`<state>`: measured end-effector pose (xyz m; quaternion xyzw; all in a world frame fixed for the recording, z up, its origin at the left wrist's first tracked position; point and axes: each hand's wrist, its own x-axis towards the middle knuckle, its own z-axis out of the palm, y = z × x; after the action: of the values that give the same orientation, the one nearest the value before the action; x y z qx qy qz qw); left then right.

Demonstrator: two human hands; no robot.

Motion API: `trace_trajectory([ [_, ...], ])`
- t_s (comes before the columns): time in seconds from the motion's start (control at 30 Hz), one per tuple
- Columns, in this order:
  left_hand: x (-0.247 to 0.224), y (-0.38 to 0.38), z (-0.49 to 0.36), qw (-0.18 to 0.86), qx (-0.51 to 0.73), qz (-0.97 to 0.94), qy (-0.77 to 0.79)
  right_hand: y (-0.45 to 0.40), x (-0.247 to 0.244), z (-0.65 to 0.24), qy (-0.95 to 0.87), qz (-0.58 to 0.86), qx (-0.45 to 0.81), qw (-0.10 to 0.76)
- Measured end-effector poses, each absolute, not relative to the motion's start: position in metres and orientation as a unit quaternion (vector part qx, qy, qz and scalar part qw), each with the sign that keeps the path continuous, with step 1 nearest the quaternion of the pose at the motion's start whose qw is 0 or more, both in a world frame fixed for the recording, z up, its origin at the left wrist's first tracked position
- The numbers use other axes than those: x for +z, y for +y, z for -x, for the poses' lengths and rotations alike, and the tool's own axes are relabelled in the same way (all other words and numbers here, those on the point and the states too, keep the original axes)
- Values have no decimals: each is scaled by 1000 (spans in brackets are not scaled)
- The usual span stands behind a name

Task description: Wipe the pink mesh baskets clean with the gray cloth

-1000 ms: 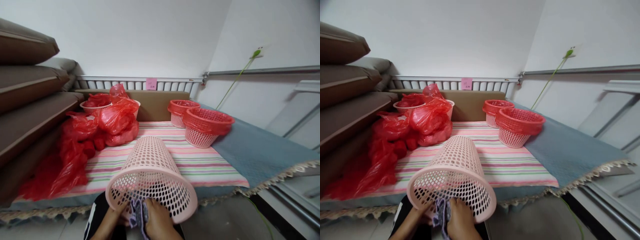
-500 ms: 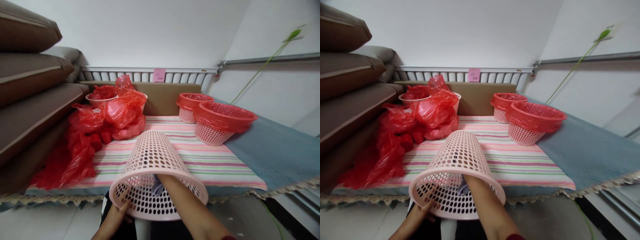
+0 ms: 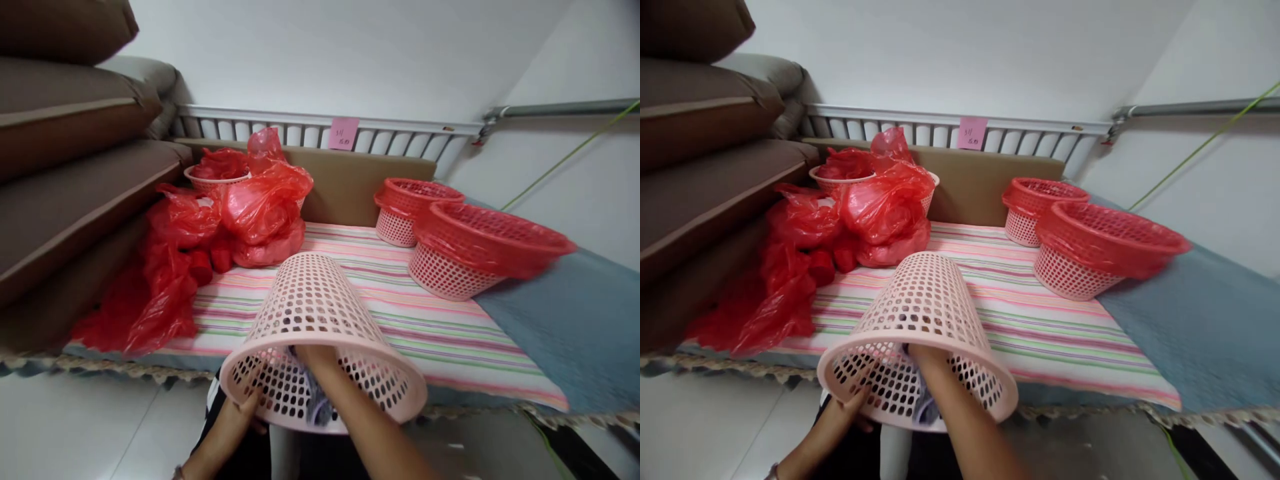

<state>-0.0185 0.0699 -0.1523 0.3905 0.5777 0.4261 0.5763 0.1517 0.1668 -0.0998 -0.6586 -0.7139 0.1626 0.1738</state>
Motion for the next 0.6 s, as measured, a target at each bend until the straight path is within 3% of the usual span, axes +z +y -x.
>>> trace_trajectory([
  [0.23,-141,64,15,605,449,-353,554,69,-122,-168,-824,551,117,56],
  [0.6,-131,56,-10,575,509,-328,550,67,-112,-198,-845,508,146,78],
])
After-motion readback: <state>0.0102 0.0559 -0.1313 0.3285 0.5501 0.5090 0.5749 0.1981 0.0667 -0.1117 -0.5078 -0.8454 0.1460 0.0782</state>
